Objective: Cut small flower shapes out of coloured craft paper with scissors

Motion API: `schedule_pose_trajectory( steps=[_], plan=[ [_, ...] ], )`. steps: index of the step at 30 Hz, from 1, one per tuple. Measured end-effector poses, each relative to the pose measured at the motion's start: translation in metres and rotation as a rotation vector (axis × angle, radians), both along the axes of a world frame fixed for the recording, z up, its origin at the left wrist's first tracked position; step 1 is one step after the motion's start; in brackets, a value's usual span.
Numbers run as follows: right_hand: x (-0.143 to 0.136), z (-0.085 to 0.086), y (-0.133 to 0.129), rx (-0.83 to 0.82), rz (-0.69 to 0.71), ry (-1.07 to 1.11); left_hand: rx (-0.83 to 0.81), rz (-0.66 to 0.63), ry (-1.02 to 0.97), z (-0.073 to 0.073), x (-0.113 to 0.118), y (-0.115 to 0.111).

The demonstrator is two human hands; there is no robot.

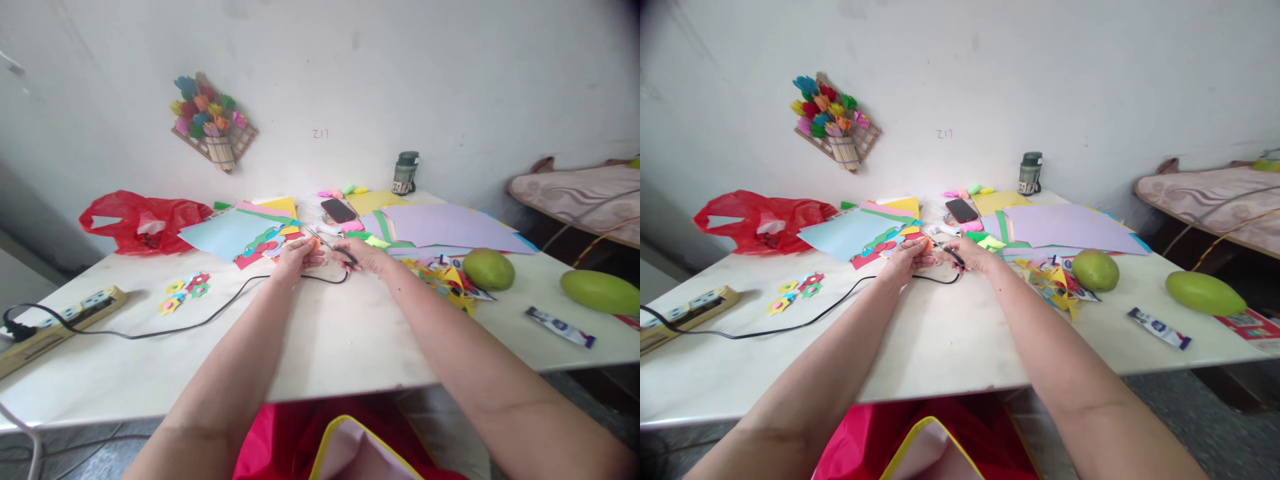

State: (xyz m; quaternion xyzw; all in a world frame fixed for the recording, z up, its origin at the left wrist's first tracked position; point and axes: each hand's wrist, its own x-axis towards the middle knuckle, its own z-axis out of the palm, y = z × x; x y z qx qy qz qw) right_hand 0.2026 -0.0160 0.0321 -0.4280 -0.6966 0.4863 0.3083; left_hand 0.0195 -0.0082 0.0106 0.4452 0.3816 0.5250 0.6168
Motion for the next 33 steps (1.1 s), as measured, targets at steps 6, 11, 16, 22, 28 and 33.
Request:
schedule_pose_trajectory(
  steps=[6,11,16,22,28,33],
  plan=[
    [0.0032,-0.004,0.0044,0.006,-0.005,-0.011,-0.011,-0.042,-0.009,0.0051,0.0003,-0.004],
    [0.0041,-0.0058,0.0061,0.001,-0.02,-0.03,0.012,-0.037,-0.024,0.0044,0.0011,-0.0042],
    [0.0033,-0.0017,0.0018,0.02,0.0,-0.037,-0.002,0.004,0.016,0.0041,0.0007,-0.0035],
    [0.0034,0.0014,-0.0015,0.019,0.016,-0.031,0.06,-0.005,0.036,0.0042,0.0006,-0.0044],
    [0.0058,-0.0026,0.0023,0.033,0.068,-0.006,0.08,-0.015,0.029,0.0028,0.0007,-0.0041],
    [0.0043,0.0009,-0.001,0.043,0.045,-0.045,0.08,-0.026,0.042,0.0019,0.0007,-0.0031]
  ],
)
